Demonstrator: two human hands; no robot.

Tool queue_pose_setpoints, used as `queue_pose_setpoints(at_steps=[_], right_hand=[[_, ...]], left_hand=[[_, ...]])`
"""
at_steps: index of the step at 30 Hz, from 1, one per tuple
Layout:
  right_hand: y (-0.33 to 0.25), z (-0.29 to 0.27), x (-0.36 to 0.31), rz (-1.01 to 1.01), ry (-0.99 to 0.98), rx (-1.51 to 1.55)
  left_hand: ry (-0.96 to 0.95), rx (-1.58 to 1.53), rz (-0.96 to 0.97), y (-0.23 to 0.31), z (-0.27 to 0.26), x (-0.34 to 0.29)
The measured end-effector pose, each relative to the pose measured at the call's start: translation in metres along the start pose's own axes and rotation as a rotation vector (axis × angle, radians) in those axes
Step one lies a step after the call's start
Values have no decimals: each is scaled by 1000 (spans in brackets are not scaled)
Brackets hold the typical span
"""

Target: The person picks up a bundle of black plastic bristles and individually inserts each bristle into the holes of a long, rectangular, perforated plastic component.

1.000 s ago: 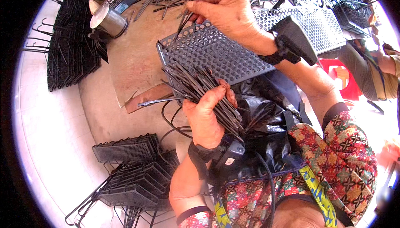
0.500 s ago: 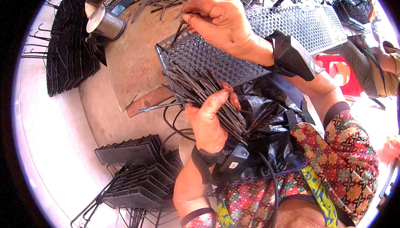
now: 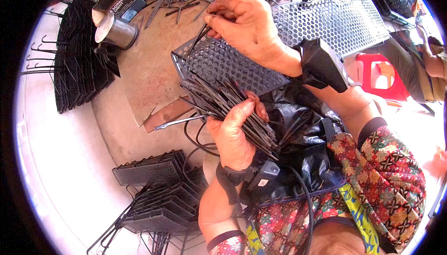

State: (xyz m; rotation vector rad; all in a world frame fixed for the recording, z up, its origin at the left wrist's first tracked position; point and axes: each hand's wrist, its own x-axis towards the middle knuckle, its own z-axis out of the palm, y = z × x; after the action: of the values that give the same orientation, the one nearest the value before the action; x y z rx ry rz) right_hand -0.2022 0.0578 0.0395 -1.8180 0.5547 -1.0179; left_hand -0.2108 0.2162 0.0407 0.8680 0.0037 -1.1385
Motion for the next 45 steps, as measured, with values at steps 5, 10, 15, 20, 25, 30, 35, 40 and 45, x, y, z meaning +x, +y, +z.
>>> queue_pose_setpoints(at_steps=[5, 10, 15, 20, 25, 30, 35, 40, 45], right_hand=[[7, -4, -8, 13, 37, -14], [5, -4, -9, -14, 35, -41], [-8, 0, 2, -368, -2, -202], [-17, 0, 25, -682, -297, -355], [-25, 23, 43, -803, -544, -326], [-26, 21, 39, -738, -733, -448], [-20, 8, 29, -551, -601, -409], [-30, -8, 13, 247, -783, 141], [-24, -10, 11, 540, -990, 243]], left_hand=[[13, 21, 1, -1, 2, 1], [29, -92, 32, -1, 8, 1], [47, -116, 12, 0, 3, 1], [14, -106, -21, -3, 4, 0], [-29, -57, -77, -2, -8, 0], [5, -108, -55, -4, 2, -1], [28, -162, -32, -4, 2, 1], [-44, -59, 11, -1, 0, 0], [-89, -13, -30, -1, -1, 3]])
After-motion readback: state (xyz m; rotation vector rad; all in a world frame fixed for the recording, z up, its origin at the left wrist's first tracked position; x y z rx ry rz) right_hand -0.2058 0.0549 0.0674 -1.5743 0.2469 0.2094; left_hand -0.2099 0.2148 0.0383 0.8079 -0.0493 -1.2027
